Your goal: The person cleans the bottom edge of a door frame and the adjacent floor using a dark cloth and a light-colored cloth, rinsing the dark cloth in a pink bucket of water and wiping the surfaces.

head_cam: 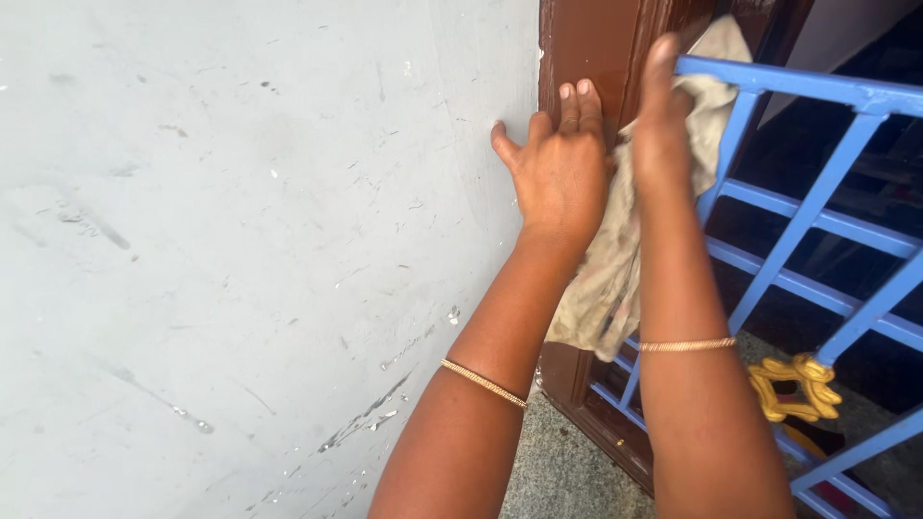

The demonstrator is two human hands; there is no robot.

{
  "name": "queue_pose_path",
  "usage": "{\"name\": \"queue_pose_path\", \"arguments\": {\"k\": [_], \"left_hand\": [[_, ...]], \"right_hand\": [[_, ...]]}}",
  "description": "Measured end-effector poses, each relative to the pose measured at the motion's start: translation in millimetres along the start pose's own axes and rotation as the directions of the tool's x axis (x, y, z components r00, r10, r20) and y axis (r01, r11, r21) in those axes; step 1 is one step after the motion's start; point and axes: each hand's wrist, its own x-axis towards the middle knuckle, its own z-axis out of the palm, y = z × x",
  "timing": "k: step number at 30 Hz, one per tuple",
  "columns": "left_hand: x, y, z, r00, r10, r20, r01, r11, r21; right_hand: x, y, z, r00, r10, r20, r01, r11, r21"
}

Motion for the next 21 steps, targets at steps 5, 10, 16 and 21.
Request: {"name": "queue_pose_path", "arguments": {"k": [5,10,16,21], "left_hand": [[1,0,0,0.998,0.004,-0.065,-0.001,0.999,0.037],[-1,0,5,0.998,0.008,-0.057,-0.004,0.997,0.079],[1,-1,11,0.999,-0.004,-0.047,0.007,0.998,0.060],[-3,-5,17,0.996,0.028,-0.083,-0.035,0.996,-0.087]], "right_hand": [[-62,20,-2,0.992,-0.012,0.125,0.047,0.960,-0.275],[-32,3,-3,0.945,-0.328,0.009,0.324,0.938,0.119],[23,-57,9,0.942,-0.335,-0.013,0.296,0.813,0.501],[-16,-31,12,0.992,-0.073,0.100,0.114,0.857,-0.502]]}}
